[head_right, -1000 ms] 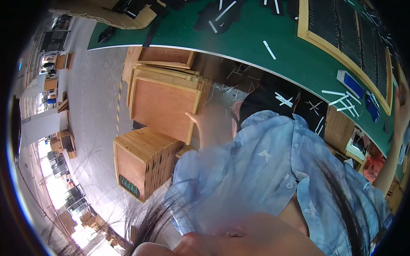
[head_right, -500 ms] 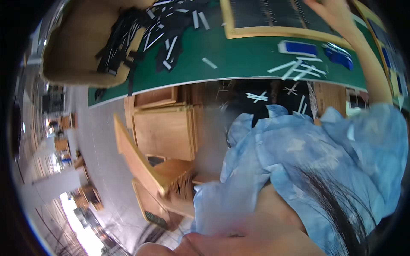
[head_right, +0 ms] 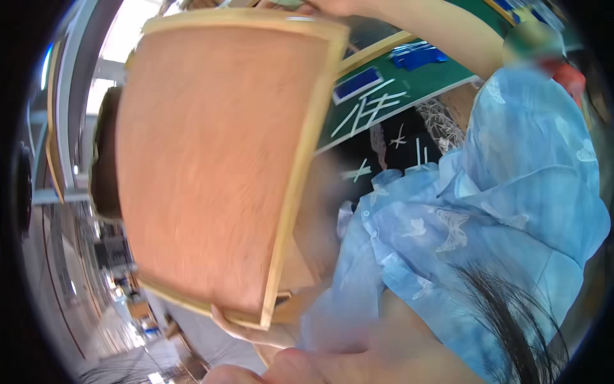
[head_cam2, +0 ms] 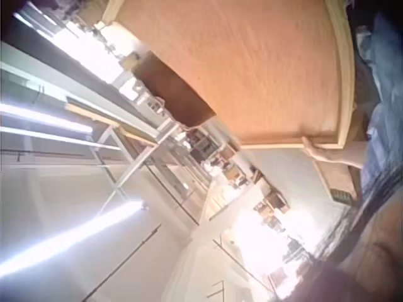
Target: Manually assembling and sorting transformer components by wrapping or fitting black cores with blue components and placing them in a tray.
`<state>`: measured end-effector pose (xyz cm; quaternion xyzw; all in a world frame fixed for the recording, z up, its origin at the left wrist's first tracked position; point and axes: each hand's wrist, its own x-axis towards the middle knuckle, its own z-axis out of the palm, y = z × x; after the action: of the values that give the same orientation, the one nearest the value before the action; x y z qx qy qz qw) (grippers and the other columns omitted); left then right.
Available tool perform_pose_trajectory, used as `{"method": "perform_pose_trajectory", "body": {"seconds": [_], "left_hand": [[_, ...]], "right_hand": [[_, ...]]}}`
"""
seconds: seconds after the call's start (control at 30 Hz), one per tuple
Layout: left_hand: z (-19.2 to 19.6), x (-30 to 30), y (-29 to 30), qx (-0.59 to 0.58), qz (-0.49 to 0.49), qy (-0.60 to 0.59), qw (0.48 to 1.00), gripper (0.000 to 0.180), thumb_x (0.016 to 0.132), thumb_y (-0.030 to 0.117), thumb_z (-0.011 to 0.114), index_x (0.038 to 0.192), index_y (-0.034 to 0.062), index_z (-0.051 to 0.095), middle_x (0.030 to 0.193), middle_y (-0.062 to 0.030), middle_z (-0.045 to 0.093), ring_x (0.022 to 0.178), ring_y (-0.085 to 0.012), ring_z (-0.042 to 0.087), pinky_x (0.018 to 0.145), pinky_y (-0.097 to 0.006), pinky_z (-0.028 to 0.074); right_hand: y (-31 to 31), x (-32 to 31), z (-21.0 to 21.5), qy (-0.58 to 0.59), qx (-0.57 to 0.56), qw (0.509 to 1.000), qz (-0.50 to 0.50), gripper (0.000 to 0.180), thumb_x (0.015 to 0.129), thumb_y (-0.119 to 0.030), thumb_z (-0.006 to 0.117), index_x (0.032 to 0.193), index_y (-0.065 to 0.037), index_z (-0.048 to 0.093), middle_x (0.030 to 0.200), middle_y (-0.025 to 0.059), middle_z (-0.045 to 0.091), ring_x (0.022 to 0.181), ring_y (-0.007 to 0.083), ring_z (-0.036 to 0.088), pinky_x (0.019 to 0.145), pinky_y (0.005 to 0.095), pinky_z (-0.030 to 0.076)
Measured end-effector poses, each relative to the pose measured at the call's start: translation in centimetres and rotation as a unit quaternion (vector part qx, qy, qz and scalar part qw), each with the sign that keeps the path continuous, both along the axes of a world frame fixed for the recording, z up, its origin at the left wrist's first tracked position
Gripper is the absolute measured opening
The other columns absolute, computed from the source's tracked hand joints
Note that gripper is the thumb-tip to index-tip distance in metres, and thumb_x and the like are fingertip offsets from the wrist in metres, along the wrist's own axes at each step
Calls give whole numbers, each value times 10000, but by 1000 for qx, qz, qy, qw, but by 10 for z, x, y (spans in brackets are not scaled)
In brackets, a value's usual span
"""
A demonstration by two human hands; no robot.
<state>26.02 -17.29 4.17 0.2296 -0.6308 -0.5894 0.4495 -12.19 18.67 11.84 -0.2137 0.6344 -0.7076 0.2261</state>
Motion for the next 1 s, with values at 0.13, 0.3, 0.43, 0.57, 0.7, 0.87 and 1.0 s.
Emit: {"method": "perform_pose_trajectory", "body": {"seconds": [0.13, 0.3, 0.43, 0.57, 0.7, 0.87, 1.0], "left_hand": [[15, -150, -2, 128, -91, -85, 984, 409, 879, 283, 553, 1201, 32, 560, 1278, -136, 488, 1136, -259, 507, 976, -352, 416], [-25, -344, 3, 7, -378, -199, 904, 341, 845, 225, 648, 1077, -19, 597, 948, -47, 599, 855, -137, 580, 746, -250, 466], [-70, -419, 48, -133, -391, -202, 888, 296, 811, 148, 657, 1010, -69, 618, 824, -35, 604, 689, -96, 522, 588, -238, 416], [-65, -423, 80, -253, -353, -241, 868, 363, 773, 173, 647, 1033, -80, 623, 804, -70, 630, 714, -120, 560, 653, -261, 452], [-75, -424, 79, -350, -278, -251, 858, 408, 771, 195, 660, 1074, -75, 615, 943, -146, 658, 763, -153, 606, 697, -292, 471], [-82, -416, 65, -213, -322, -212, 898, 338, 813, 106, 621, 1090, -88, 598, 1013, -137, 655, 824, -139, 617, 712, -263, 474], [-86, -429, 64, -133, -362, -171, 907, 304, 833, 28, 580, 1107, -102, 577, 971, -105, 666, 833, -115, 614, 715, -229, 470]], "right_hand": [[95, -1, -22, 160, 234, 905, -318, 464, 741, -436, 729, 965, -31, 697, 922, 76, 671, 843, 141, 604, 747, 295, 475], [198, -35, -70, 163, 374, 814, -414, 491, 665, -425, 746, 917, -7, 695, 852, 121, 687, 767, 200, 631, 694, 321, 490], [250, -64, -120, 211, 440, 760, -430, 402, 753, -354, 708, 952, -6, 681, 851, 143, 671, 788, 215, 639, 718, 319, 486], [274, -74, -150, 228, 464, 737, -435, 486, 747, -466, 687, 938, -19, 698, 857, 134, 682, 813, 214, 645, 742, 321, 484], [268, -72, -160, 192, 465, 737, -452, 468, 753, -442, 692, 951, -18, 693, 880, 144, 682, 819, 234, 648, 741, 324, 481], [239, -64, -136, 176, 435, 769, -433, 388, 741, -373, 713, 922, -30, 700, 852, 178, 681, 784, 255, 653, 711, 359, 492], [245, -67, -139, 190, 451, 750, -444, 371, 750, -371, 706, 928, -45, 707, 867, 153, 690, 784, 229, 651, 723, 344, 493]]}}
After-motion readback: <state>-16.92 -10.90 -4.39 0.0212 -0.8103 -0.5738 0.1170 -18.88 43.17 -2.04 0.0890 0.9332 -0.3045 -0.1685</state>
